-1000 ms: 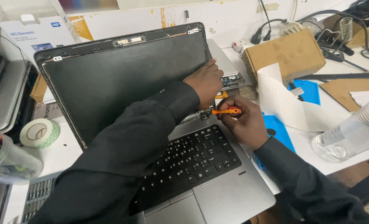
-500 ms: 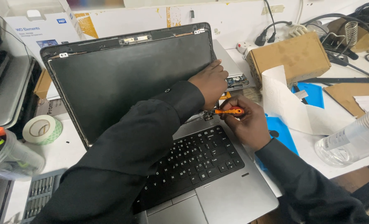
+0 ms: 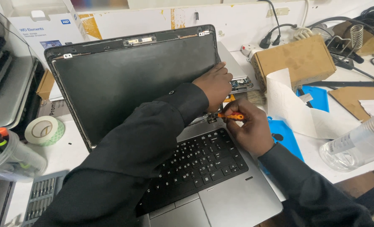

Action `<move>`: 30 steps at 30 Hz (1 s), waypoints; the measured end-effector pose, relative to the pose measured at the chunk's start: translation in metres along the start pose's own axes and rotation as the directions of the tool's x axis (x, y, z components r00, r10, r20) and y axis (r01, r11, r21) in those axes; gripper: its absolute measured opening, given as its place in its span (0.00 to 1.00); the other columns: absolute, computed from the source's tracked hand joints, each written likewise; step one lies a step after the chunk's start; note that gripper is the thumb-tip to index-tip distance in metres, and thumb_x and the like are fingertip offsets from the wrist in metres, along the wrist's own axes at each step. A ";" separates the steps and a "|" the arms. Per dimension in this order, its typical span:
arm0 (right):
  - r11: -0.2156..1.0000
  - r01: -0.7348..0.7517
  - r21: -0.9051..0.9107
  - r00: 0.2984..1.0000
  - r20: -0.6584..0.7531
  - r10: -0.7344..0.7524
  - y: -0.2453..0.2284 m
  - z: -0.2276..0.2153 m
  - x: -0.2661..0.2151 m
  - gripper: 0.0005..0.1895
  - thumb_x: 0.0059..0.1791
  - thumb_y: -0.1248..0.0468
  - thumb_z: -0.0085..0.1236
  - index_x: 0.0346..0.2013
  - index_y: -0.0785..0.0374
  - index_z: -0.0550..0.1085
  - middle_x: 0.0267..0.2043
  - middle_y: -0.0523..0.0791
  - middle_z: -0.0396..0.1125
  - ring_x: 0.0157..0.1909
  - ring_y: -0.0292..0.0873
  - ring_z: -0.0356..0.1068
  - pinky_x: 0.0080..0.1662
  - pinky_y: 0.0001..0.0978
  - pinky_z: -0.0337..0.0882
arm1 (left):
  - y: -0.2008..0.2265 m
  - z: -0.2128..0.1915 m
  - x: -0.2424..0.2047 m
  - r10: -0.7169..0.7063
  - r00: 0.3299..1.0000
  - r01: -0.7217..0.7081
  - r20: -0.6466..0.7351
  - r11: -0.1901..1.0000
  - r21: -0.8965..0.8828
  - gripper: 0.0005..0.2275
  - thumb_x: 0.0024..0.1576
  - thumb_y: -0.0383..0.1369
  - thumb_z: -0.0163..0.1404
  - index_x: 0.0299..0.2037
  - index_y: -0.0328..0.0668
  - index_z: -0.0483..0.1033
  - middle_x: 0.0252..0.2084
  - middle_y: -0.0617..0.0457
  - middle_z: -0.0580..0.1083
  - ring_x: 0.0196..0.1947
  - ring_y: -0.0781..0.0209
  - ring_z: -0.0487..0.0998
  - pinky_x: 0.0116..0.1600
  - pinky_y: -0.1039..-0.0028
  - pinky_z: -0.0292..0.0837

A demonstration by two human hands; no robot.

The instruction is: The person aligns and secures a laptop screen onto the laptop body using a screwdriver. They tighten screws on the top and side edges of the screen bezel to attach it firmly.

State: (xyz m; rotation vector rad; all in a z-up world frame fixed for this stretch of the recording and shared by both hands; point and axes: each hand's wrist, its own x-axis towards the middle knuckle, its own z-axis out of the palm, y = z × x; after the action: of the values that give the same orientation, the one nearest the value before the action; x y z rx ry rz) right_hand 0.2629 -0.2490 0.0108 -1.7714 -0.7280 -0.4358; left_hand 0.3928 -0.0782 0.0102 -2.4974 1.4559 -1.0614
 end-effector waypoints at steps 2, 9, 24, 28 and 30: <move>0.998 0.035 -0.043 0.999 0.032 -0.034 -0.012 0.002 0.000 0.09 0.42 0.83 0.59 0.34 0.74 0.75 0.36 0.62 0.71 0.38 0.64 0.77 0.39 0.50 0.79 | 0.002 -0.004 -0.001 0.037 0.999 -0.035 -0.037 0.999 0.036 0.08 0.45 0.31 0.65 0.32 0.40 0.82 0.35 0.51 0.74 0.45 0.52 0.72 0.75 0.53 0.46; 0.888 0.246 -0.388 0.961 0.219 -0.171 -0.030 0.012 -0.007 0.09 0.41 0.81 0.58 0.32 0.68 0.74 0.38 0.55 0.71 0.37 0.66 0.75 0.34 0.54 0.76 | 0.008 -0.012 0.004 -0.038 0.999 0.038 0.016 0.999 -0.025 0.05 0.45 0.28 0.63 0.29 0.38 0.83 0.33 0.46 0.74 0.44 0.48 0.73 0.75 0.49 0.48; 0.762 0.074 -0.644 0.992 0.125 0.010 -0.023 0.016 -0.014 0.09 0.51 0.63 0.60 0.45 0.59 0.74 0.35 0.51 0.70 0.35 0.63 0.75 0.31 0.53 0.76 | 0.009 -0.008 0.008 -0.074 0.997 0.074 0.039 0.997 -0.017 0.05 0.47 0.30 0.63 0.31 0.40 0.84 0.34 0.47 0.76 0.45 0.49 0.75 0.76 0.50 0.48; 0.821 0.120 -0.558 0.973 0.232 0.015 -0.041 0.019 -0.009 0.09 0.48 0.74 0.56 0.42 0.63 0.71 0.44 0.52 0.63 0.39 0.69 0.75 0.34 0.56 0.79 | 0.012 -0.014 0.005 -0.067 0.998 0.067 -0.011 0.998 -0.020 0.04 0.49 0.29 0.62 0.31 0.38 0.84 0.33 0.46 0.75 0.44 0.48 0.74 0.75 0.50 0.48; 0.814 0.119 -0.568 0.981 0.196 -0.006 -0.044 0.019 -0.008 0.07 0.49 0.73 0.57 0.41 0.62 0.73 0.41 0.51 0.63 0.37 0.67 0.75 0.32 0.55 0.78 | 0.012 -0.016 0.005 -0.068 0.997 0.067 -0.024 0.998 -0.016 0.05 0.49 0.30 0.62 0.31 0.38 0.84 0.33 0.46 0.75 0.44 0.49 0.74 0.75 0.50 0.48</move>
State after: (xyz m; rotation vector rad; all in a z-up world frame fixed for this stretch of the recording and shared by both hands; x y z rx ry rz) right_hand 0.2261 -0.2241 0.0313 -2.3949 -0.8449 -0.5860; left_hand 0.3761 -0.0842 0.0200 -2.5708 1.4005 -1.0991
